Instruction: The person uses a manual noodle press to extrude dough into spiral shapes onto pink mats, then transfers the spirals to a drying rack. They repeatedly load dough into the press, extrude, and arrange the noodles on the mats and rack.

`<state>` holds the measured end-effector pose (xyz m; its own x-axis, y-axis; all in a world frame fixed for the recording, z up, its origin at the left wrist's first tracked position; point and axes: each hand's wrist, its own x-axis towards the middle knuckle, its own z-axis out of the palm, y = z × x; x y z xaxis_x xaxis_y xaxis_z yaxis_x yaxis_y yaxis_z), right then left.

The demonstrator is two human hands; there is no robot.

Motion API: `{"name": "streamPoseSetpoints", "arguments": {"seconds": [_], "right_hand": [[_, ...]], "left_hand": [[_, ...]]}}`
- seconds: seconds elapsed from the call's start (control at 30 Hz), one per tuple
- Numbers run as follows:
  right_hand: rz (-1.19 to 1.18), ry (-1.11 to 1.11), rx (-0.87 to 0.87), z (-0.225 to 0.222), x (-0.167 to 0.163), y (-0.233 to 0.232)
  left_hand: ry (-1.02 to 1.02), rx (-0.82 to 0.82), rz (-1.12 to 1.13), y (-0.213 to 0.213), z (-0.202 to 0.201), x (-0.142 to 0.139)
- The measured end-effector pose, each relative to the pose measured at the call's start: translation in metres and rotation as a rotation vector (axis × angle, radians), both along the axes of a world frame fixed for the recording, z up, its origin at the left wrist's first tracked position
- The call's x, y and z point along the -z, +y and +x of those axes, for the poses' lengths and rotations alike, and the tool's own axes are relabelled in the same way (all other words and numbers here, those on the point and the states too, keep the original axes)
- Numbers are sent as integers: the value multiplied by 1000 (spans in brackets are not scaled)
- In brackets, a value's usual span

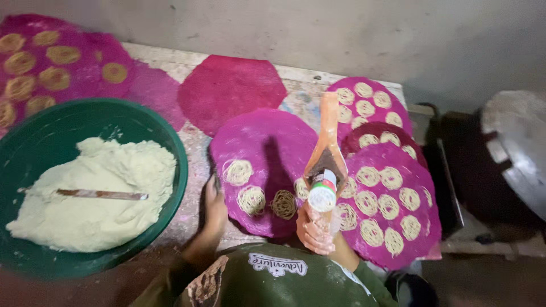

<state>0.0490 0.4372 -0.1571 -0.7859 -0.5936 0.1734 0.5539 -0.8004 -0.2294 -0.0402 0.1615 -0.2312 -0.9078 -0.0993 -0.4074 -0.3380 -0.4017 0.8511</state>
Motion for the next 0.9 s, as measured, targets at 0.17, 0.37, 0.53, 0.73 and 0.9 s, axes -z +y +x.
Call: {"name": "streamPoseSetpoints", "arguments": {"seconds": [0.17,0.37,0.53,0.73,0.9], "right_hand": [[42,9,75,31,-3,0],[76,9,99,42,-7,-10],[91,5,100,46,-8,-18],[104,1,108,47,-8,-26],[118,5,120,47,-9,-29]], "left_hand": [[165,66,-387,1,64,-51],[867,36,-886,-16,60,-133],[1435,383,-441,3,49,-220],[1683,574,-494,13,56,-283],[1688,603,-527,17,57,-292]]}}
